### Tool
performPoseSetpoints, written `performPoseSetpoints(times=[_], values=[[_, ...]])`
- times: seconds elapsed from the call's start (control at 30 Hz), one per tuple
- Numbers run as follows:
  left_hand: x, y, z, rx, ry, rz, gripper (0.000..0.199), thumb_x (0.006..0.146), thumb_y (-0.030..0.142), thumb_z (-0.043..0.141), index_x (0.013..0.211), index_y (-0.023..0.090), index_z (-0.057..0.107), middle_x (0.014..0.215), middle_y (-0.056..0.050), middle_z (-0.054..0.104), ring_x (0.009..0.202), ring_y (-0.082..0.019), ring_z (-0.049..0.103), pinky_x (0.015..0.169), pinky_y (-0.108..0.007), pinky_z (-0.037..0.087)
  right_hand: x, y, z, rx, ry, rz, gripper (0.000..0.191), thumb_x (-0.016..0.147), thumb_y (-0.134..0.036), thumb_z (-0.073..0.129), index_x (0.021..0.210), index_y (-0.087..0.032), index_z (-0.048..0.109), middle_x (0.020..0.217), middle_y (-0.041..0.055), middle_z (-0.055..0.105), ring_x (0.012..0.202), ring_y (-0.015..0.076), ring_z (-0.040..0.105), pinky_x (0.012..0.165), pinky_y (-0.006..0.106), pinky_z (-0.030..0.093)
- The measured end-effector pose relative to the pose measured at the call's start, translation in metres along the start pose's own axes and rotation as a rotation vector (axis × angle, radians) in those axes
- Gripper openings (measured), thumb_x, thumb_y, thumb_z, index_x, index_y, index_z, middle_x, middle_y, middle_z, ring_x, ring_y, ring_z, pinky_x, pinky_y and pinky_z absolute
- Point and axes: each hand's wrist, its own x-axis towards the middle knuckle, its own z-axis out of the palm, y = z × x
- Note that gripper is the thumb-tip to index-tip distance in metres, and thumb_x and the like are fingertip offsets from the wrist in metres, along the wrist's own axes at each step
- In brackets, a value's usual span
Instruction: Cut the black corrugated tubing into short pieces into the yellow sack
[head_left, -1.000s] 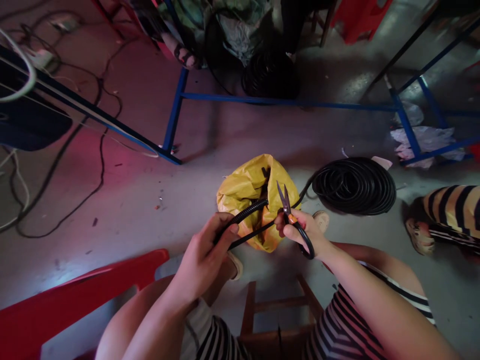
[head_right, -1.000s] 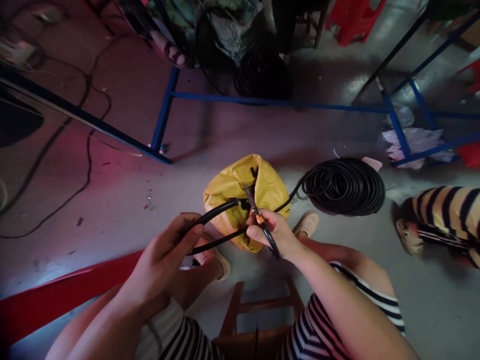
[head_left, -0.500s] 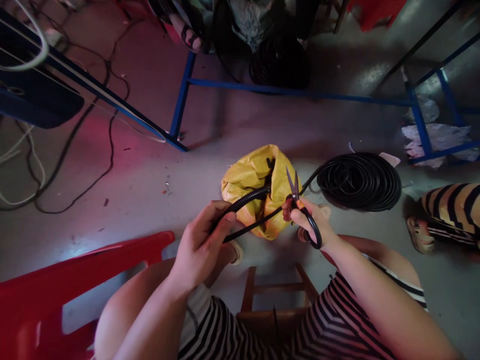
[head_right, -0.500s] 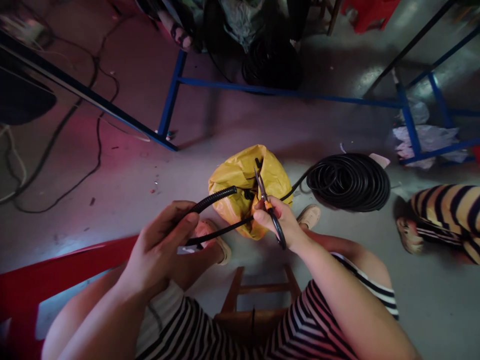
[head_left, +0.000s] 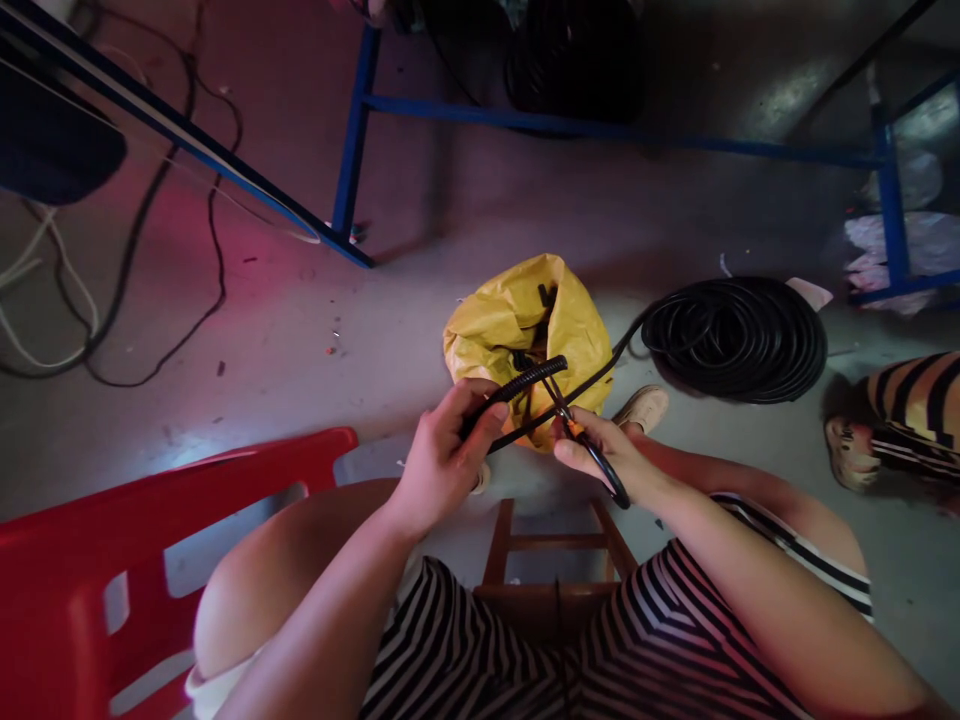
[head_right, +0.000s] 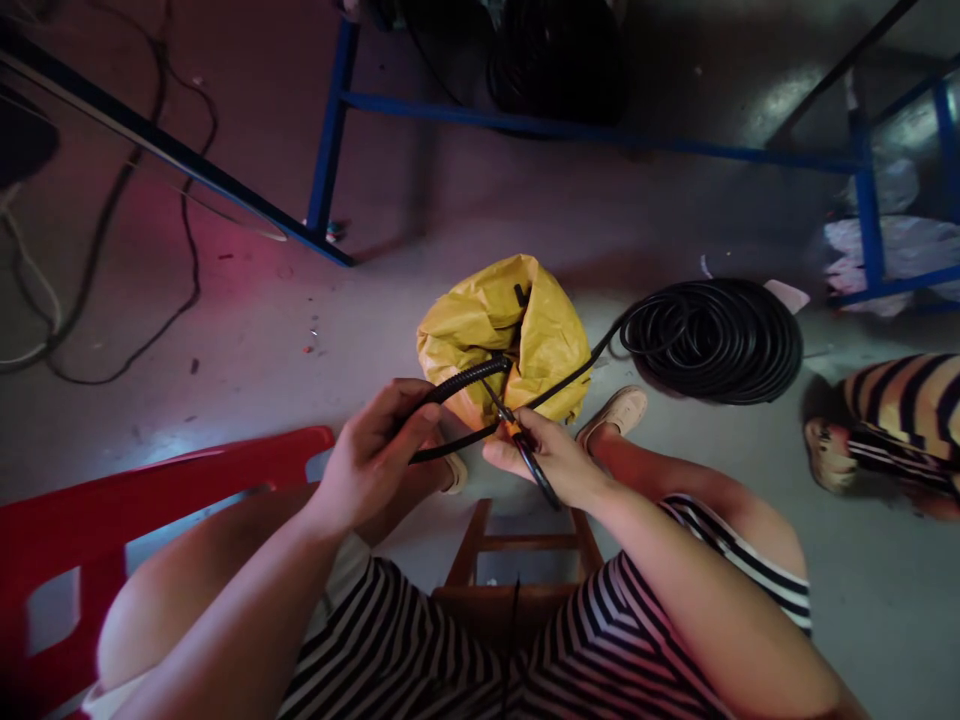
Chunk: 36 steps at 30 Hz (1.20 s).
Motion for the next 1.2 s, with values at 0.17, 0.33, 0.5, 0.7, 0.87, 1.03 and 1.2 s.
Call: performPoseSetpoints(times=[0.17,0.33,0.5,0.7,0.87,1.03,1.2], values=[[-0.001,-0.012,0.012,0.106,0.038,0.028,0.02,0.099,0.04,0.056,0.101,0.021,0.062,0.074,0.001,0.064,0.066,-0.016,0.059,0.083,-0.036,0.049,0.003,0.004,0.008,0.07,0.022,0.008,0.056,0.085,-0.074,0.068,0.089,-0.02,0.054,0.084,-0.0008,0.048,0.078,0.0166,0.046,0.074,0.031,0.039],[-0.003,-0.012,0.013,0.088,0.056,0.004,0.02,0.099,0.039,0.057,0.103,0.021,0.063,0.078,0.0,0.067,0.067,-0.015,0.059,0.074,-0.032,0.05,0.006,0.006,0.009,0.079,0.037,0.023,0.056,0.084,-0.074,0.068,0.089,-0.02,0.053,0.086,-0.0001,0.049,0.08,0.0173,0.047,0.075,0.031,0.039],[-0.002,-0.013,0.011,0.1,0.041,-0.019,0.023,0.099,0.042,0.055,0.1,0.02,0.063,0.082,-0.003,0.07,0.073,-0.017,0.061,0.075,-0.032,0.051,0.007,0.001,0.008,0.053,0.028,0.035,0.054,0.086,-0.073,0.067,0.089,-0.021,0.053,0.084,-0.0008,0.048,0.079,0.0166,0.045,0.073,0.03,0.037],[-0.003,-0.017,0.01,0.098,0.014,-0.042,0.026,0.099,0.044,0.055,0.102,0.02,0.063,0.079,-0.003,0.068,0.072,-0.017,0.061,0.071,-0.031,0.051,0.009,0.002,0.009,-0.04,0.063,0.069,0.054,0.086,-0.073,0.067,0.091,-0.021,0.055,0.083,-0.0009,0.051,0.078,0.017,0.047,0.072,0.029,0.037],[-0.004,-0.017,0.01,0.073,0.0,-0.064,0.024,0.099,0.041,0.056,0.103,0.019,0.064,0.083,-0.003,0.068,0.069,-0.016,0.06,0.069,-0.03,0.051,0.009,0.007,0.009,-0.026,0.046,0.073,0.052,0.088,-0.071,0.067,0.094,-0.02,0.057,0.085,-0.0006,0.052,0.08,0.017,0.048,0.072,0.028,0.037],[-0.004,-0.018,0.01,0.076,-0.011,-0.042,0.023,0.099,0.04,0.057,0.105,0.019,0.065,0.085,-0.004,0.07,0.073,-0.016,0.062,0.072,-0.031,0.052,0.01,0.012,0.008,-0.005,0.036,0.084,0.053,0.088,-0.071,0.067,0.094,-0.02,0.057,0.086,-0.0007,0.051,0.08,0.0164,0.049,0.073,0.028,0.04],[0.002,-0.019,0.006,0.13,-0.104,-0.042,0.031,0.1,0.047,0.052,0.107,0.02,0.067,0.084,-0.004,0.071,0.082,-0.019,0.066,0.078,-0.032,0.053,0.012,0.02,0.008,-0.037,0.034,0.068,0.057,0.09,-0.076,0.06,0.097,-0.019,0.06,0.088,0.0015,0.056,0.083,0.0177,0.053,0.075,0.029,0.046]])
